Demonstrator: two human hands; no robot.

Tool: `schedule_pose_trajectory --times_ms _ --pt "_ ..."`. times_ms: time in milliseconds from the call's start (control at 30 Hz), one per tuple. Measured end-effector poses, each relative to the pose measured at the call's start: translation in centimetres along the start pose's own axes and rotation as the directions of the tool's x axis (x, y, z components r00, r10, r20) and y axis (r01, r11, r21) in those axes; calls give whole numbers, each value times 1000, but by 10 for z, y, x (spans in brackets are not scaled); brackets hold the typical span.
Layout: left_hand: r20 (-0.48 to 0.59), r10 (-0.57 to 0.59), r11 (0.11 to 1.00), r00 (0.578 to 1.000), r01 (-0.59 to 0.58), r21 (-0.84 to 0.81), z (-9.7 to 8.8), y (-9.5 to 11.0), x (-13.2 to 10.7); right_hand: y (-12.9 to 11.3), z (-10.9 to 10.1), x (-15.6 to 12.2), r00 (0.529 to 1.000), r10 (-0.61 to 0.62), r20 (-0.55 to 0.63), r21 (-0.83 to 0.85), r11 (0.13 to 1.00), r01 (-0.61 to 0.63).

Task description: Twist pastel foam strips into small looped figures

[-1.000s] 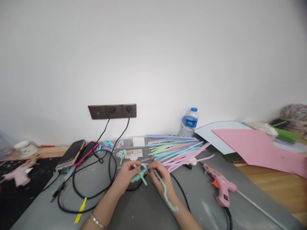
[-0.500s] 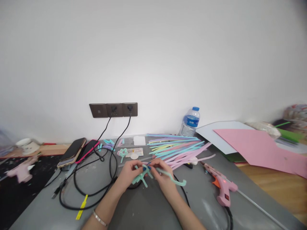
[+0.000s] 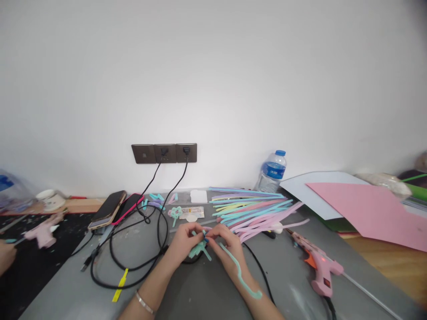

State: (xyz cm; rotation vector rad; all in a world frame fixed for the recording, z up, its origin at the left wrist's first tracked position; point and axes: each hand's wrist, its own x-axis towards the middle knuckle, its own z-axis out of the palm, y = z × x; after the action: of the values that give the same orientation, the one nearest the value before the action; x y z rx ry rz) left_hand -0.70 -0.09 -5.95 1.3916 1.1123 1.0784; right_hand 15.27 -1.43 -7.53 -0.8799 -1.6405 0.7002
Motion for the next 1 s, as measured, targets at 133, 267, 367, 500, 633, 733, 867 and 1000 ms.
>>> schedule_pose_trajectory --times_ms 133,267,367,500,633,733,867,1000 --pt "14 -67 997 998 68 -36 -1 -2 0 3 0 0 999 -25 32 -25 999 26" --pt "59 -172 982 983 176 -69 -3 -3 -3 5 -2 0 998 -35 52 -26 999 37" --pt "120 -212 963 970 229 -143 -3 -4 -4 7 -4 0 999 -24 37 -45 999 26" --pt "119 -222 949 968 242 -200 -2 -7 -5 7 -5 0 999 -29 29 -51 998 31" --pt "62 -212 959 975 219 -177 0 -9 -3 6 -3 1 999 -32 39 -35 999 33" --pt "29 -200 964 979 202 -174 1 -7 -2 5 -3 0 999 -51 6 -30 998 51" --pt "-38 -212 961 977 201 -189 0 -2 -2 6 -2 -1 999 -22 -33 11 1000 23" --pt "-72 -165 977 984 153 -151 1 -1 -3 6 -1 -2 999 25 -46 79 997 -22"
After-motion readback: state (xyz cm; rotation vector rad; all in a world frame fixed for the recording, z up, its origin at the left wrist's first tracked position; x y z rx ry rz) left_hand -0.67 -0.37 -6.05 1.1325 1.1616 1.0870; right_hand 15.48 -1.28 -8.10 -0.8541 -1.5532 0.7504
